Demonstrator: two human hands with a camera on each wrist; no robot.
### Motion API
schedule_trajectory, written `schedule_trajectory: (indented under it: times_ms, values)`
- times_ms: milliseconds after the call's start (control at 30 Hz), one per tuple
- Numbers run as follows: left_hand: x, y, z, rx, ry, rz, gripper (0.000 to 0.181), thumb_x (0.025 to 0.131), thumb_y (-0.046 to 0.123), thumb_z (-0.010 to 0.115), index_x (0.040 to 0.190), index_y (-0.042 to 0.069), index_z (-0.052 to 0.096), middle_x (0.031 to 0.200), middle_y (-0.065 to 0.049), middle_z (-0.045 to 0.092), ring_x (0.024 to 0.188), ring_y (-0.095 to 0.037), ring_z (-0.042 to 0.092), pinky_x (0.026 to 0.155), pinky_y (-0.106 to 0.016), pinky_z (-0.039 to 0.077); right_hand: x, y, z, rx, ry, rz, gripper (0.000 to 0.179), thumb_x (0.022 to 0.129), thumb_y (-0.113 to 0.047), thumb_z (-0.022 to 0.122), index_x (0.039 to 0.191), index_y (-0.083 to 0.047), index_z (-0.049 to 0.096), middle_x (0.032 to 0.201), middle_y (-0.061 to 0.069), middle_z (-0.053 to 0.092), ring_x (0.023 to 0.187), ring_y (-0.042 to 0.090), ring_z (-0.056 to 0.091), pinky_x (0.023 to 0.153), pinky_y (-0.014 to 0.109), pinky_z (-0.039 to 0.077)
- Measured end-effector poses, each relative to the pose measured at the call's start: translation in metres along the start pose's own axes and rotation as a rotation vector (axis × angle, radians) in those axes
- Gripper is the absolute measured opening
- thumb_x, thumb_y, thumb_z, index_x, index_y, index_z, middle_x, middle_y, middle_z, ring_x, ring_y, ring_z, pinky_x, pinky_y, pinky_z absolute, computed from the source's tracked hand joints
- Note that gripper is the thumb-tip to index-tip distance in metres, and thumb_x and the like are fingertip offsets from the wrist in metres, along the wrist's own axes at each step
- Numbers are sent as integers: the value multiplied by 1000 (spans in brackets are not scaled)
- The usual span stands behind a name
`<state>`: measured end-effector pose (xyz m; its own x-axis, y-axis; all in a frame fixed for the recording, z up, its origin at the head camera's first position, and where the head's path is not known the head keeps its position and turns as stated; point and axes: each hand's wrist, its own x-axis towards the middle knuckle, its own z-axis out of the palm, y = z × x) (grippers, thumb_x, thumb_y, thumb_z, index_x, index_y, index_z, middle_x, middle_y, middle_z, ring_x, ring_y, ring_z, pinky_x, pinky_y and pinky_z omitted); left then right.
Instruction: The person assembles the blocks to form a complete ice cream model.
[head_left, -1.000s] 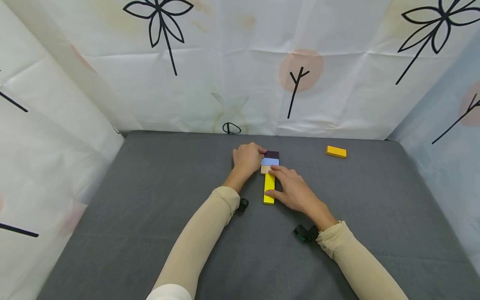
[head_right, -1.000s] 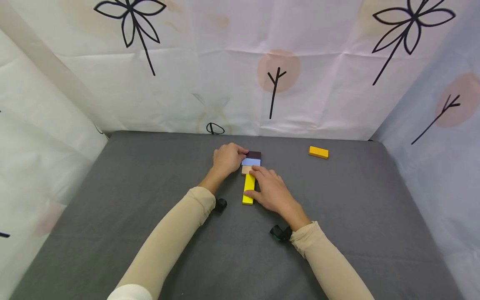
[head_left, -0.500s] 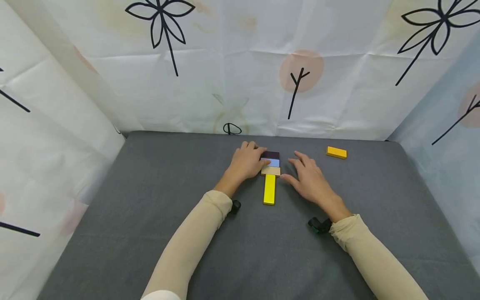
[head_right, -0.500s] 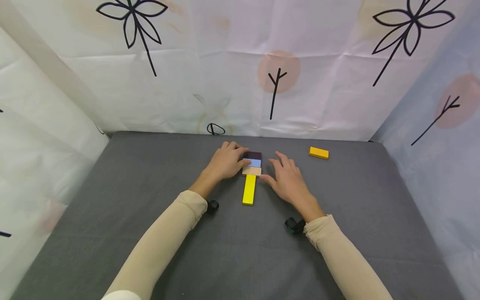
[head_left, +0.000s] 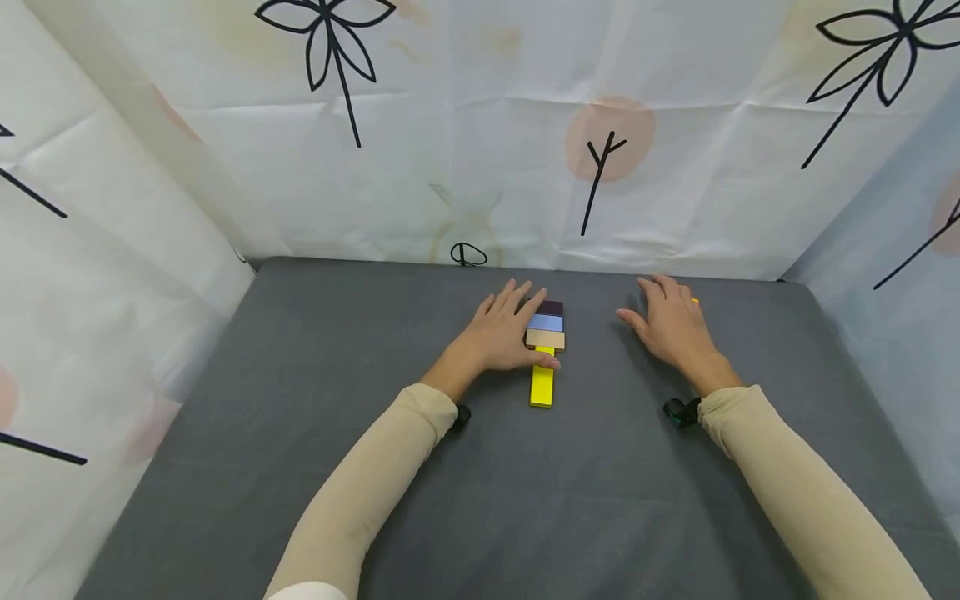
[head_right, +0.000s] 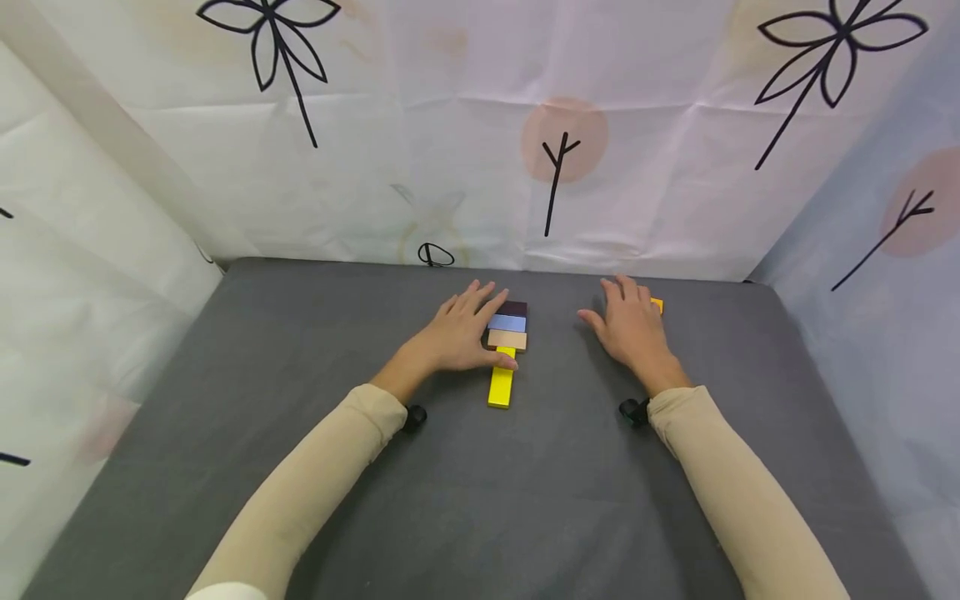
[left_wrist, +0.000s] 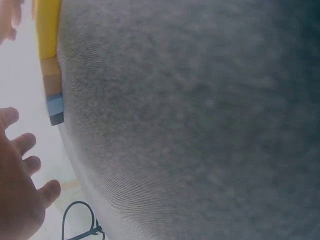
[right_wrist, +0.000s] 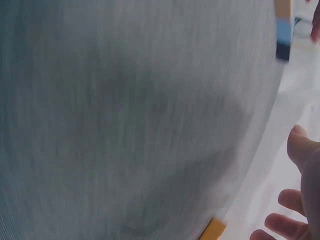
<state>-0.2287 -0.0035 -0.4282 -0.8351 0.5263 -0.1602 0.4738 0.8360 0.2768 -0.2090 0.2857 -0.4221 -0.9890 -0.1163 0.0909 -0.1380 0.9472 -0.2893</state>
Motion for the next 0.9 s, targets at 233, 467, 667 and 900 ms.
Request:
schedule_trajectory:
  times_ms: [233,467,667,900]
  values:
    - [-3,4,4,21,-52,81,124,73,87,65,166,34,1,175,1,-4,162,-23,-9,131,-55,4,7,32,-11,-25,-43,80,71,105,-43,54,154,5,34,156,35,30,137,57,30,107,72,32]
    - [-3,6,3,33,-123,124,129,70,84,71,165,36,-1,175,2,-9,162,-22,-10,131,-54,2,5,59,-13,-26,-16,120,69,106,-42,53,151,8,37,147,39,35,128,59,34,102,71,36]
    - [-3,6,2,31,-158,128,125,72,80,74,166,34,6,175,5,-3,163,-22,-7,131,-55,5,4,70,-15,-11,-35,147,67,107,-42,50,149,9,39,144,39,39,127,59,35,104,71,35]
    - [-3,6,1,30,-182,130,117,74,78,73,164,40,11,175,5,2,163,-22,-1,130,-56,10,0,75,-13,-8,16,143,40,110,-22,45,138,6,54,136,35,48,123,57,41,105,70,35]
